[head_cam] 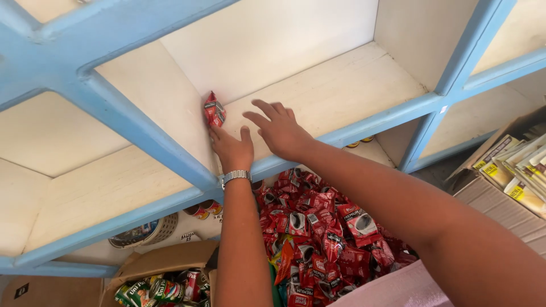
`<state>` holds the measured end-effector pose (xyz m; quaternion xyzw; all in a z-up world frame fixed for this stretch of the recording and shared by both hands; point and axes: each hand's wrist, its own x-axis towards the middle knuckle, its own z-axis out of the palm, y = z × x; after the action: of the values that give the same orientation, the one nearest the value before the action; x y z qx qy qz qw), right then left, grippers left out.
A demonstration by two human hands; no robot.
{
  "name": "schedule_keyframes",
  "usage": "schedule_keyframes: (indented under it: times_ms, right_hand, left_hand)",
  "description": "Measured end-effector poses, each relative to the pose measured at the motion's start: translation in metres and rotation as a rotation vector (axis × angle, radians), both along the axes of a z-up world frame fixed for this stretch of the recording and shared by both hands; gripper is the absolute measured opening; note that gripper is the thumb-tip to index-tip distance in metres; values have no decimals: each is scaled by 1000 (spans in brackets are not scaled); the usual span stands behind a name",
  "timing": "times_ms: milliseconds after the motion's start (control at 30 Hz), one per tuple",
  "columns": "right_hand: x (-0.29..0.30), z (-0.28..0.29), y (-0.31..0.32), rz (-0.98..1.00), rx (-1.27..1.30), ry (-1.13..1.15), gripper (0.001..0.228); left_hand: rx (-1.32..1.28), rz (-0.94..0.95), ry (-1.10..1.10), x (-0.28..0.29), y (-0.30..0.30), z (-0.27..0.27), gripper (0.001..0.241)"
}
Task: Stocking coffee sachets onto the bottom shelf in a grocery store aisle.
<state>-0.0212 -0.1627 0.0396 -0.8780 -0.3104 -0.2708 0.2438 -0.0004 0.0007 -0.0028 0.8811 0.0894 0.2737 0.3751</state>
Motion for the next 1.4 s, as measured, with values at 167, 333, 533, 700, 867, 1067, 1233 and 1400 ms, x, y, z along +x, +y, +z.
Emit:
schedule_keyframes:
  times_ms: [167,333,533,700,867,1067,1233,1400]
  right_hand:
    - [-34,-5,-35,173,16,121,56]
    - [-64,-13,-72,226,101,194,55]
    - [-77,2,-87,288,-28,249,63]
    - [-75,-16,-78,185,-172,61,58]
    - [-72,-20,-76,174,-205,53,61]
    - [-69,-24,-78,193,-194,34,69]
    - [-67,-25,-78,203,-199,37,70]
    - [-67,-21,-81,228,-203,79,73]
  left_hand:
    - [38,22,45,-1,-4,2,93]
    - [44,51,61,-11,-11,11,88]
    - [228,48,46,-40,-32,51,74]
    - [855,-2,-3,4,-9,28,72]
    - [1427,129,209,61,12,17,60]
    - [1455,215,462,70,19,34,59]
    - [1130,20,-196,123,59,-30,57]
    - [1453,269,329,93,36,6,54]
